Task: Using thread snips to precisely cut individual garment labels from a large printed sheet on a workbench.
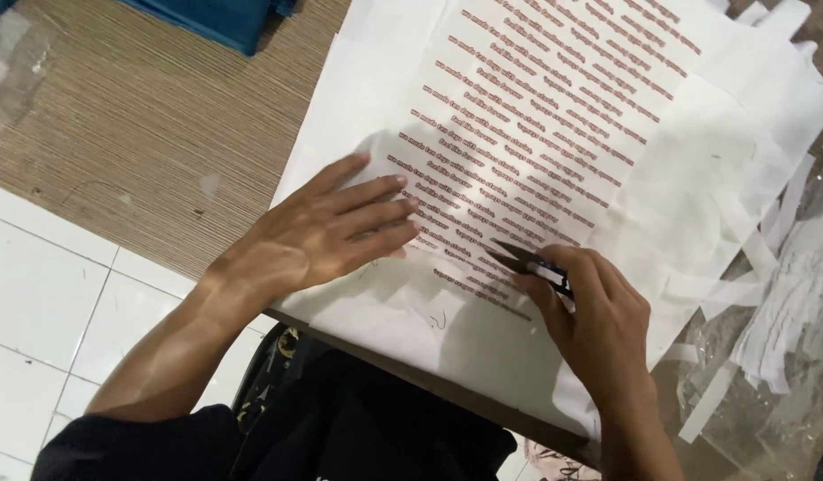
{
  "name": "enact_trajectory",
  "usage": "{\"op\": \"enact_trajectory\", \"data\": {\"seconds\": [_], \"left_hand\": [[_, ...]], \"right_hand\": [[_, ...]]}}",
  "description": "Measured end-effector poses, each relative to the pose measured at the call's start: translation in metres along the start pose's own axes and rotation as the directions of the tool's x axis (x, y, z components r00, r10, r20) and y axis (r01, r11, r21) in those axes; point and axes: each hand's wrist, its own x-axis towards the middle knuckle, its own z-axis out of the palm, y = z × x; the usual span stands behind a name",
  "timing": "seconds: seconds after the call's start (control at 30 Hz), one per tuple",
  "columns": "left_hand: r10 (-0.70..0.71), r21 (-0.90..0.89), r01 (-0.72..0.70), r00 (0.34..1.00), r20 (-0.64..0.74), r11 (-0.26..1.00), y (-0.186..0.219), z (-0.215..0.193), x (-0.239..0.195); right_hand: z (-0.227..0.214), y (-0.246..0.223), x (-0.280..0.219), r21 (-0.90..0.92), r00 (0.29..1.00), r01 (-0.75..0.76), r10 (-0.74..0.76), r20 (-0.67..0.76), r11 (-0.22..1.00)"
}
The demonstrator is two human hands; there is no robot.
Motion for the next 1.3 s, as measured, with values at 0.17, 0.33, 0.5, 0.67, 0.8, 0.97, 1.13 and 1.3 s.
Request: {"op": "enact_trajectory", "data": {"seconds": [0.17,0.33,0.5,0.67,0.8,0.97,1.13,1.3], "left_hand": [[-0.003,-0.142,-0.022,0.985,-0.170,0.990,0.001,-0.005,0.009],[-0.051,-0.199,0.019,0.986,-0.158,0.980,0.005,-0.006,0.012],[-0.049,-0.238,0.006,0.983,-0.175,0.971,0.005,0.001,0.011],[-0.046,-0.256,-0.002,0.982,-0.181,0.967,0.006,0.006,0.007],[-0.085,-0.313,0.025,0.981,-0.177,0.950,0.007,0.017,-0.003],[-0.080,-0.318,0.005,0.972,-0.223,0.948,0.008,0.010,0.007],[-0.069,-0.300,-0.001,0.973,-0.222,0.954,0.008,0.016,0.004],[-0.067,-0.326,-0.006,0.975,-0.213,0.945,0.008,0.015,0.004]], "right_hand": [[0.005,0.003,-0.001,0.048,0.997,0.065,-0.063,-0.037,0.997],[0.012,0.005,-0.004,0.042,0.993,0.092,-0.089,-0.074,0.995],[0.018,0.000,0.003,0.016,0.970,0.195,-0.191,-0.151,0.981],[0.020,0.000,0.003,-0.034,0.955,0.238,-0.240,-0.174,0.971],[0.021,0.000,0.004,-0.021,0.946,0.272,-0.271,-0.180,0.962],[0.022,0.000,0.004,-0.040,0.944,0.276,-0.279,-0.176,0.960],[0.024,-0.001,0.007,-0.066,0.946,0.270,-0.277,-0.170,0.961],[0.022,-0.004,0.009,-0.081,0.941,0.279,-0.289,-0.177,0.957]]}}
